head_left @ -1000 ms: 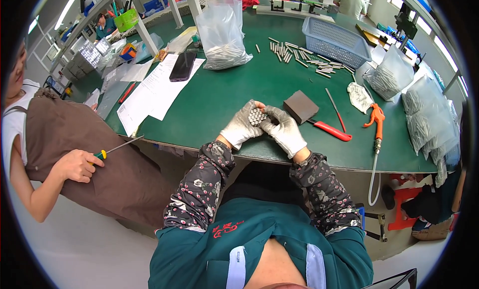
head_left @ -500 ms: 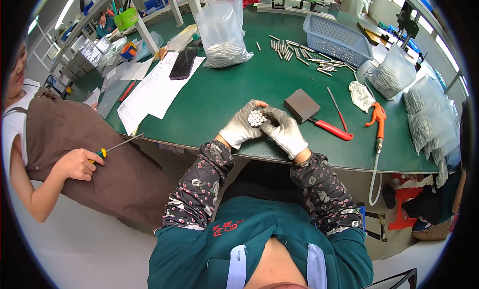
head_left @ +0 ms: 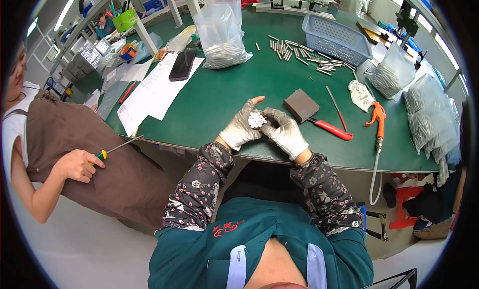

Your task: Inspecting, cleaning with a foam block, and sorting small metal pins at a manufacturing workbench.

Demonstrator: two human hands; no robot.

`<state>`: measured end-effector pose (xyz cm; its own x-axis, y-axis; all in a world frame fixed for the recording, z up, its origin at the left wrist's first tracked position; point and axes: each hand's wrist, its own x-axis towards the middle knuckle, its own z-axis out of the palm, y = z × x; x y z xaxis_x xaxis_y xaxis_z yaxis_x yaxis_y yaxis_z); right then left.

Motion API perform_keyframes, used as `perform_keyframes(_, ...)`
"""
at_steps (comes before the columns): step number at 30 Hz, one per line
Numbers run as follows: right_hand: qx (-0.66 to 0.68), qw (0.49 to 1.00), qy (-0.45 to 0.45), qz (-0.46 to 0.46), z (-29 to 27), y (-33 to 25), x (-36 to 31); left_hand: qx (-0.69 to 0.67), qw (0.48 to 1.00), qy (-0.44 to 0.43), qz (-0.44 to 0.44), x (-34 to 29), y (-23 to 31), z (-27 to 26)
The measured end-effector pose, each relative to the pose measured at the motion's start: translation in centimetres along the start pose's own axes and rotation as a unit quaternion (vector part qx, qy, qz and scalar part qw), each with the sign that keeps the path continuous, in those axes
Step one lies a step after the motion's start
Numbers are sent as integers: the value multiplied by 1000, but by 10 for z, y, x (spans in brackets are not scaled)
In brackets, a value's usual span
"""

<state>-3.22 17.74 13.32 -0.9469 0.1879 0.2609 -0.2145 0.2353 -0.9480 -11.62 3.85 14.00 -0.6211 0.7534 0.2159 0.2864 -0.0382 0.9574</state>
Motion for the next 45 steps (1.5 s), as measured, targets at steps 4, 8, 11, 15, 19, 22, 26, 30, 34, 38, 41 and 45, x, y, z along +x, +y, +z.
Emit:
perform_keyframes(4,-22,999,-11,32,-2,-1,3,30,999,13,-14,4,-5,0)
perform_keyframes(8,-13,999,1,34,-2,-4,4,-7,999,11,-34,9,-2,1)
perform_keyframes(11,-9,999,2,32,-2,-1,6,5,999,5,-52,12,-1,0)
perform_keyframes(15,5,999,9,38,-1,-6,5,-34,996,-10,-77,13,-1,-2)
perform_keyframes(19,-13,998,8,65,-4,-12,5,-49,993,-14,-103,17,-3,-1)
perform_keyframes(22,-22,998,10,64,-3,-12,5,-31,994,-11,-106,17,-4,-2)
perform_keyframes(26,-28,997,9,72,-3,-15,4,-10,995,-11,-98,17,-7,-2)
perform_keyframes(30,-20,997,12,75,-4,-12,5,-30,995,-13,-99,18,-3,0)
perform_keyframes(34,-8,997,14,74,-4,-15,5,-43,993,-18,-109,18,-1,-1)
perform_keyframes(38,-28,997,9,70,-4,-15,5,-68,991,-28,-111,18,-7,-3)
perform_keyframes(41,-33,997,10,67,-3,-11,5,-46,994,-22,-102,18,-9,-3)
perform_keyframes(45,-25,998,8,65,-4,-9,6,-68,992,-20,-107,17,-3,-1)
